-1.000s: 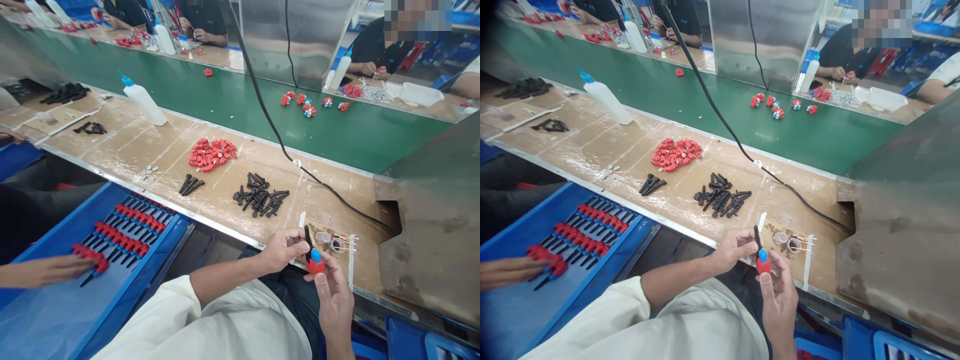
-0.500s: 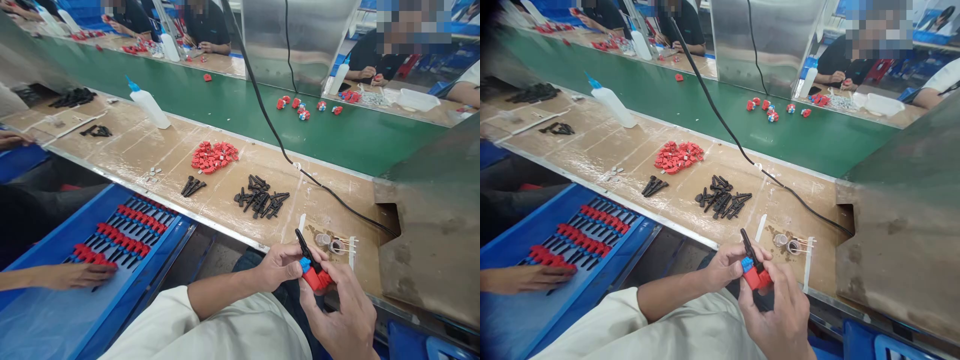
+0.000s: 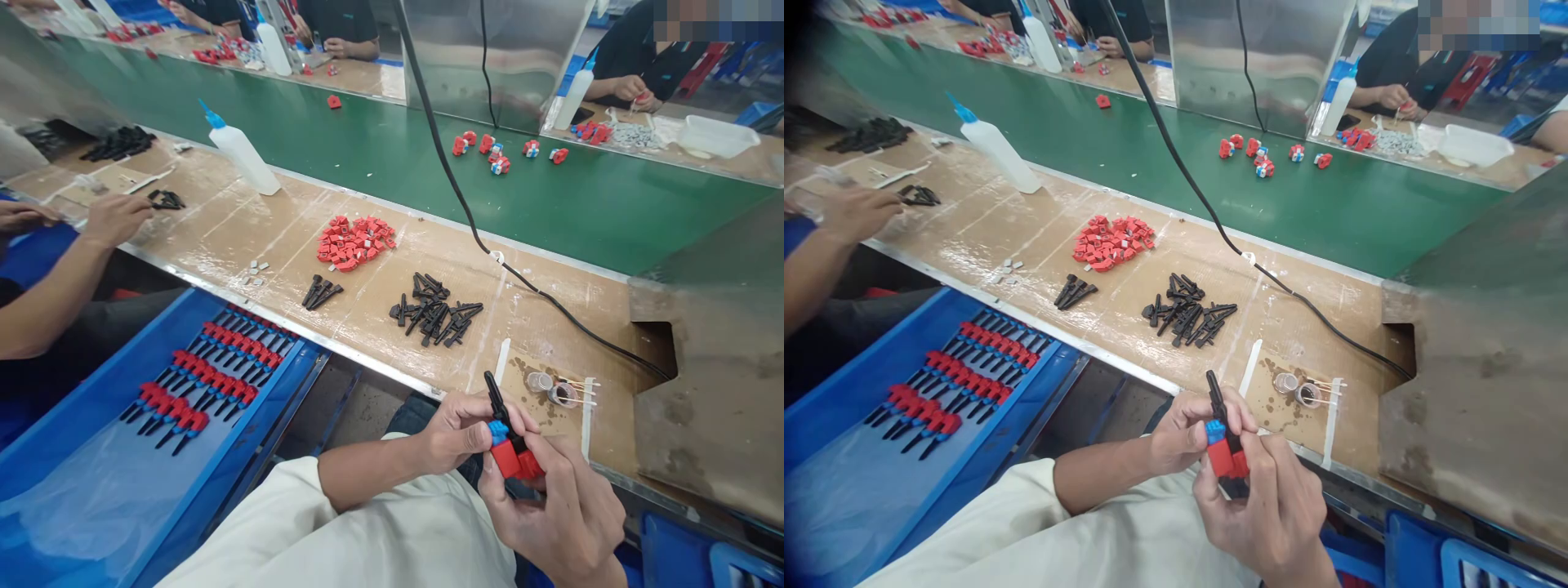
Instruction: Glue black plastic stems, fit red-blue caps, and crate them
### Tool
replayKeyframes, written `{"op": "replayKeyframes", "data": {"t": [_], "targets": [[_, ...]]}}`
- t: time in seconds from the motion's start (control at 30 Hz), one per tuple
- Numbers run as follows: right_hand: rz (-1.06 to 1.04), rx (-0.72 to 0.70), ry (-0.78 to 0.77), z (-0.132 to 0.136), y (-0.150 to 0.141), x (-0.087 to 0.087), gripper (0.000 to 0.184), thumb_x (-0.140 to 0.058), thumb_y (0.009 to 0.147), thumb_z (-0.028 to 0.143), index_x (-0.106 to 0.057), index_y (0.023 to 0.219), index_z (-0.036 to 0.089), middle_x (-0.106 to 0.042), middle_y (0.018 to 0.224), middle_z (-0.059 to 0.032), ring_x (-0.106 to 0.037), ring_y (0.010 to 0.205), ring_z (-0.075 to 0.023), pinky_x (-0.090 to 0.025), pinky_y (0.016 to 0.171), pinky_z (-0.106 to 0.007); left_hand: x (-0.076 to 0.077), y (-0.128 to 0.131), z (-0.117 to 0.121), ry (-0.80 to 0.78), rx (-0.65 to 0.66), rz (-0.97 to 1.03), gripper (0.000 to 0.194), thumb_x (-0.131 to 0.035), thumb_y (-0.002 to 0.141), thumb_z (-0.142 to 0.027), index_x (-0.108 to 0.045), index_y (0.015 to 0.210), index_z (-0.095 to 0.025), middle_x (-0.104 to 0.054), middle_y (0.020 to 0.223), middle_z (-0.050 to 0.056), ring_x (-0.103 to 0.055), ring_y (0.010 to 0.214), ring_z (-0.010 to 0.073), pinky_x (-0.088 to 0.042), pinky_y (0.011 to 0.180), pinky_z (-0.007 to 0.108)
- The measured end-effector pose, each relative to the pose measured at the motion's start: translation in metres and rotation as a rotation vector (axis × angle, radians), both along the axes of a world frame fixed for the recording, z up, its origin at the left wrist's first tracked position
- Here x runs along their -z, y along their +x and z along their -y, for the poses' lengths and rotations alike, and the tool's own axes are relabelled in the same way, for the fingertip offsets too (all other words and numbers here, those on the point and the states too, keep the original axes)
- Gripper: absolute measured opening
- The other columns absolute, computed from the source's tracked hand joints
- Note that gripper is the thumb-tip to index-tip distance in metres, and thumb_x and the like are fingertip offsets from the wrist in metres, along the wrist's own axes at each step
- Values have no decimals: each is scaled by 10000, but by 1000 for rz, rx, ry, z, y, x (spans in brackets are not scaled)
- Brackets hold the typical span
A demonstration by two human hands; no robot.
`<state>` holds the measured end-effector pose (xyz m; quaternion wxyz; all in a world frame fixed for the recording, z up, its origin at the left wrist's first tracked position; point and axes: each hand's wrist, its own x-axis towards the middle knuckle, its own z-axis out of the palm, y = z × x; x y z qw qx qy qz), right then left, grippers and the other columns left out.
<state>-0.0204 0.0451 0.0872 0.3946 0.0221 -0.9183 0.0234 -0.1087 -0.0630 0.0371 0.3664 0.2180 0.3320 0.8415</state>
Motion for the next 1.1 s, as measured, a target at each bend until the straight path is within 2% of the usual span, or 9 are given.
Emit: {"op": "replayKeyframes", "data": {"t": [0.1, 0.2, 0.37, 0.5, 0.63, 0.77, 0.97, 1.1], "targets": [[42, -18, 24, 1, -3, -4, 227, -617, 907, 345, -621, 962, 124, -671, 701, -40, -625, 580, -121, -412, 550, -244, 8, -4, 0, 33, 14, -10, 495, -709, 790, -619, -739, 859, -129, -670, 971, 142, -622, 910, 215, -492, 851, 331], [20, -26, 75, 1, -5, -7, 247, -603, 918, 362, -627, 961, 120, -703, 763, -76, -655, 636, -135, -442, 590, -244, 7, -3, -2, 58, 47, 43, 519, -715, 773, -641, -720, 837, -126, -688, 983, 150, -643, 933, 229, -495, 891, 349], [-17, 6, 82, 2, -8, -6, 262, -607, 918, 381, -649, 986, 132, -745, 847, -85, -691, 688, -140, -478, 629, -235, -15, 8, -3, 94, 53, 257, 446, -739, 788, -562, -697, 874, -127, -715, 989, 155, -675, 1000, 282, -492, 937, 405], [-99, 34, 48, 5, -6, -1, 284, -627, 907, 415, -663, 934, 135, -736, 784, -80, -688, 658, -149, -495, 638, -248, -28, 17, -2, 80, -17, 299, 398, -746, 801, -506, -721, 878, -116, -719, 965, 141, -677, 1034, 296, -472, 992, 426], [-146, 4, -3, 3, -3, 1, 253, -613, 912, 380, -671, 935, 135, -735, 793, -85, -699, 698, -165, -513, 659, -259, -27, 21, -4, 130, -52, 213, 374, -710, 846, -488, -748, 923, -124, -718, 987, 127, -674, 1053, 268, -461, 1011, 391], [-144, -14, 1, -1, -3, -6, 262, -618, 910, 368, -678, 971, 120, -742, 843, -93, -699, 695, -155, -512, 639, -244, -28, 21, -6, 163, -57, 100, 429, -632, 896, -540, -742, 994, -137, -703, 1065, 136, -660, 1076, 251, -463, 1003, 372], [-123, -12, -71, -1, 5, -10, 287, -623, 893, 351, -660, 1091, 147, -742, 891, -74, -707, 708, -157, -531, 619, -238, -35, 20, -4, 189, -65, -31, 405, -595, 923, -528, -719, 943, -144, -672, 1087, 146, -609, 1146, 269, -423, 1056, 418], [-134, -42, -38, -3, 8, -10, 306, -565, 910, 318, -637, 1156, 152, -736, 879, -89, -711, 720, -182, -546, 584, -256, -36, 19, -3, 194, -82, -188, 424, -567, 934, -545, -714, 1005, -153, -669, 1131, 158, -600, 1147, 271, -439, 1039, 431]]}}
